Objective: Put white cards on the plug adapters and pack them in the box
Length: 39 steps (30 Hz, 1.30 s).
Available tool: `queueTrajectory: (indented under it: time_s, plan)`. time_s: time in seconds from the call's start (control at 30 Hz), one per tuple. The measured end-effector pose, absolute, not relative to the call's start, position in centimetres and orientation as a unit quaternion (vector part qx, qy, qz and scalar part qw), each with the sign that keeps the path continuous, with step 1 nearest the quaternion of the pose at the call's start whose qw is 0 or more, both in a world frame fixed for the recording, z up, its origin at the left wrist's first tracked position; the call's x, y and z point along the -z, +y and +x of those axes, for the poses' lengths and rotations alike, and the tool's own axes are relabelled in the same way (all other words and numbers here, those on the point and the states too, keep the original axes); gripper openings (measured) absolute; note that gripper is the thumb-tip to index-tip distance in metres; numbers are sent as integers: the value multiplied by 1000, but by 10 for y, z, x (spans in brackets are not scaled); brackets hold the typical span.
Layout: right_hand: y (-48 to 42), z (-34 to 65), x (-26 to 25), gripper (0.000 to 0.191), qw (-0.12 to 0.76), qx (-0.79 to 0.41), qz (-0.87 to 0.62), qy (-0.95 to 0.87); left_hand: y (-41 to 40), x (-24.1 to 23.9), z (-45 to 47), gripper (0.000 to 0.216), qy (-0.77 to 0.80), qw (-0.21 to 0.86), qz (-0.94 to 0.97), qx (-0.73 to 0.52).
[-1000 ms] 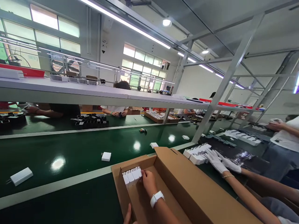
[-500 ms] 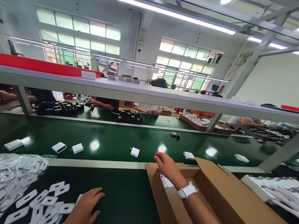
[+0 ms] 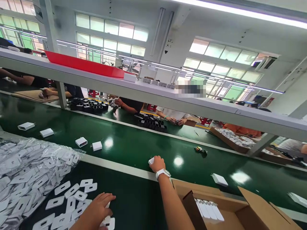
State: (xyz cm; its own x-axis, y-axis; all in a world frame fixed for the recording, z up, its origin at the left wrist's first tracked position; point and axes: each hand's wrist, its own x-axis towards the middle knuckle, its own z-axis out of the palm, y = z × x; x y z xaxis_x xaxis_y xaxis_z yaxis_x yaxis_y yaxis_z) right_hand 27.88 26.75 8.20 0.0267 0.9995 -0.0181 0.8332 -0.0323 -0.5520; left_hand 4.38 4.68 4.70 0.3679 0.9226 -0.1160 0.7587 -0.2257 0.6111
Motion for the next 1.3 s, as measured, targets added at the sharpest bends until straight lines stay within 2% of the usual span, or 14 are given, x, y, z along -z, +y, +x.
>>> queueTrajectory:
  time_s: [0.07, 0.2, 0.43, 0.6, 0.7, 0.83, 1.1, 1.3]
  plan:
    - [256, 274, -81, 29, 270, -248, -663, -652, 44, -51, 44, 33, 556, 304, 761, -140]
    - [193, 258, -75, 47, 408, -348, -566, -626, 37, -53, 48, 35, 580, 330, 727, -160]
    - [84, 242, -38, 54, 495, -461, -480, -559, 42, -48, 41, 39, 588, 453, 602, -294]
    - [67, 237, -36, 47, 483, -525, -359, -602, 49, -49, 35, 53, 517, 581, 449, -440]
    - [58, 230, -43, 47, 463, -546, -313, -624, 45, -54, 37, 67, 448, 663, 384, -461]
    - [51, 224, -48, 51, 442, -541, -308, -645, 40, -58, 42, 65, 405, 717, 326, -464]
    - [50, 226, -50, 52, 416, -468, -325, -709, 43, -51, 46, 53, 439, 682, 293, -505]
    - [51, 226, -39, 49, 423, -319, -353, -771, 32, -59, 61, 34, 475, 589, 385, -528]
